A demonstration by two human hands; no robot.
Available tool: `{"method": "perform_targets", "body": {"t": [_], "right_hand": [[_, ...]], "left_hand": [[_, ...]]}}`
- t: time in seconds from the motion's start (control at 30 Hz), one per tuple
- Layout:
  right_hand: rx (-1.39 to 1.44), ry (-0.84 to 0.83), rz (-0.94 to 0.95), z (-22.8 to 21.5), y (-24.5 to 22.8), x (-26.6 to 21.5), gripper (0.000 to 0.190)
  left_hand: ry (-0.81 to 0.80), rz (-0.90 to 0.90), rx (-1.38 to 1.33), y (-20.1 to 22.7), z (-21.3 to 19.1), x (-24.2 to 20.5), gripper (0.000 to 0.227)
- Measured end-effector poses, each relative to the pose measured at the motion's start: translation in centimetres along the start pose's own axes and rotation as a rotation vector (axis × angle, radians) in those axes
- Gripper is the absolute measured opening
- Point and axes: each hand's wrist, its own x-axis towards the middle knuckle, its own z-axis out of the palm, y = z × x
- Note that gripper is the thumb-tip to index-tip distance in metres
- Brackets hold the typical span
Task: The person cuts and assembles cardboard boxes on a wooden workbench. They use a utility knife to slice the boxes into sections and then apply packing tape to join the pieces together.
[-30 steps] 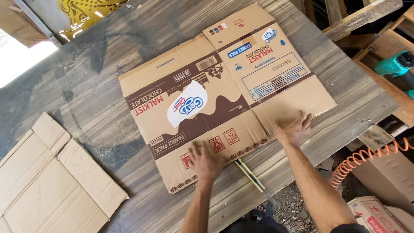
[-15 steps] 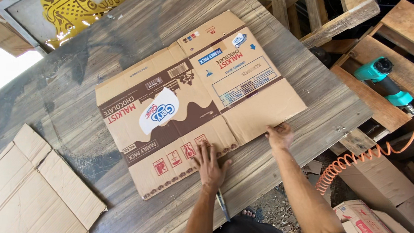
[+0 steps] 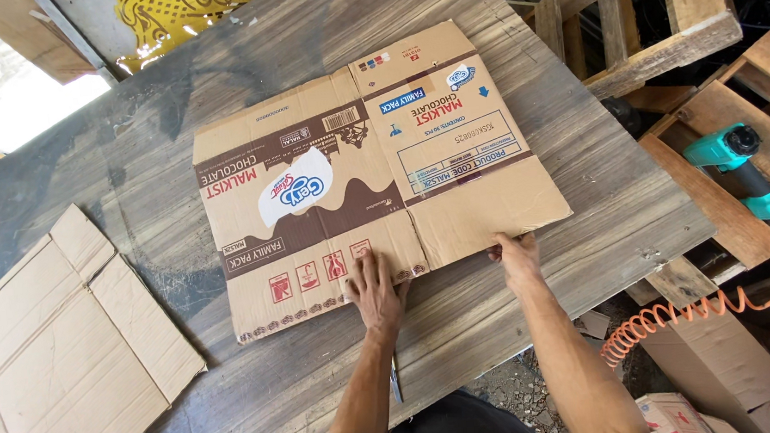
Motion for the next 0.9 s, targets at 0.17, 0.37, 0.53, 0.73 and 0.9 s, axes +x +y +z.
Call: {"method": "perform_targets", "body": {"t": [0.17, 0.37, 0.53, 0.73, 0.9], "right_hand": [[0.271, -0.199, 0.117, 2.2, -6.7, -5.0, 0.021], [0.386, -0.271, 0.19, 3.5, -6.7, -5.5, 0.048], [0.325, -0.181, 0.238, 3.8, -1.3, -2.8, 0.037], [0.254, -0.141, 0.241, 5.2, 0.8, -3.3, 0.033], [0.408, -0.349, 0.244, 7.3, -3.9, -7.6, 0.063]], "left_hand": [[0.133, 0.244, 0.021, -1.4, -3.1, 3.6, 0.085], [0.148, 0.394, 0.016, -4.4, -4.3, 7.1, 0.081], [0.23, 0.56, -0.004, -6.2, -5.5, 9.9, 0.046], [0.698, 0.507, 0.023, -8.1, -10.3, 12.3, 0.027], [0.811, 0.464, -0.195, -8.2, -16.9, 11.4, 0.019]]}}
